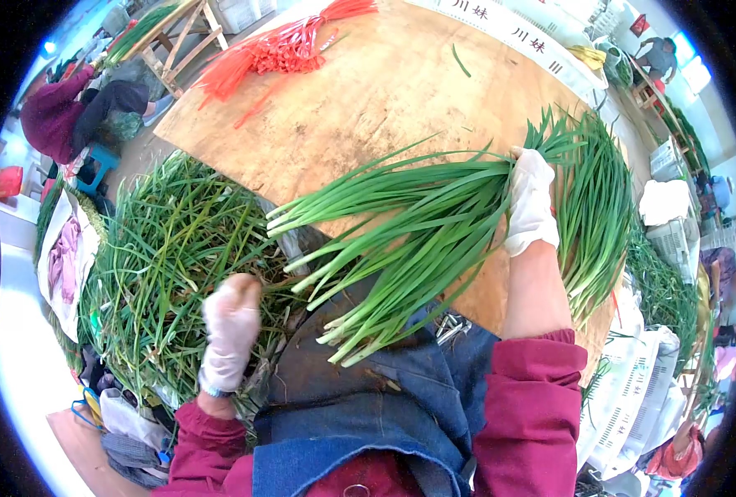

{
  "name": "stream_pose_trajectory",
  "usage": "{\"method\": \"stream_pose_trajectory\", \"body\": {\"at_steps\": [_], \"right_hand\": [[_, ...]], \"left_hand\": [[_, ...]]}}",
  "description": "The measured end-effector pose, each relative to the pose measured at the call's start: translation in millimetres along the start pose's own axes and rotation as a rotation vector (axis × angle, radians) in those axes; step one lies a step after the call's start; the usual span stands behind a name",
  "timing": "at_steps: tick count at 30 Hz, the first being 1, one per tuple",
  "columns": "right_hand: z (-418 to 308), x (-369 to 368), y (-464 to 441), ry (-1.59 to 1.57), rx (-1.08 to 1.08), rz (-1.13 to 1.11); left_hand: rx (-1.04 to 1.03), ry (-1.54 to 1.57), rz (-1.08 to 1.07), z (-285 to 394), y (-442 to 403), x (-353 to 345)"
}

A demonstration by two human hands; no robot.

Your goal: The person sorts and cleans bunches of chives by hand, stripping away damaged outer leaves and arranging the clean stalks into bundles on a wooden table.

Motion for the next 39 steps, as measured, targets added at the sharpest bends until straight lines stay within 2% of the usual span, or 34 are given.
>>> {"method": "stream_pose_trajectory", "body": {"at_steps": [2,3,6,8,10,11,14,19,28,31,35,38,39], "right_hand": [[-1.7,1.0,5.2,0.002,0.016,0.017],[-2.9,-0.8,6.8,0.005,0.029,0.018],[-1.6,-2.0,1.3,0.022,-0.052,0.072],[-0.5,-2.7,1.3,-0.031,-0.041,0.055],[0.4,-6.5,0.9,-0.108,-0.025,0.051],[0.9,-5.2,1.3,-0.099,-0.059,0.061],[8.0,2.5,-10.1,-0.059,0.068,0.008],[8.2,-1.3,-10.6,-0.127,0.013,0.053],[13.1,3.0,-17.6,-0.066,0.049,0.068],[3.9,1.4,-6.3,0.000,0.061,0.052],[5.1,1.8,-5.1,0.003,0.063,0.052],[5.3,-0.9,-4.1,-0.088,0.012,-0.025],[3.7,-6.6,-4.9,-0.149,-0.032,-0.064]], "left_hand": [[0.260,-0.147,-0.095,-21.1,-6.5,21.5],[0.191,-0.271,-0.096,-18.9,-11.4,26.6],[-0.050,-0.185,0.040,15.5,-39.0,16.7],[-0.129,-0.172,0.054,37.5,-54.4,3.5],[-0.102,-0.220,-0.083,46.8,-65.7,-13.5],[-0.097,-0.178,-0.073,44.2,-67.9,-19.5],[-0.151,-0.198,-0.062,45.6,-74.9,-25.5],[-0.295,-0.292,-0.088,49.7,-82.7,-23.6],[-0.318,-0.225,-0.102,46.4,-78.2,-32.0],[-0.400,-0.223,-0.120,47.1,-78.3,-31.2],[-0.263,-0.114,-0.007,38.1,-68.7,-39.9],[-0.146,-0.028,0.061,26.5,-63.6,-40.2],[-0.145,-0.021,0.144,23.8,-62.6,-34.4]]}}
Point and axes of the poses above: each hand's wrist, its own y-axis away from the middle knuckle, its own x-axis out of the back of the hand, z = x × y, the point moved 3 cm from there along -y, towards the middle knuckle, and after that the axes turned 13 degrees about -y, right-handed, at the moved point
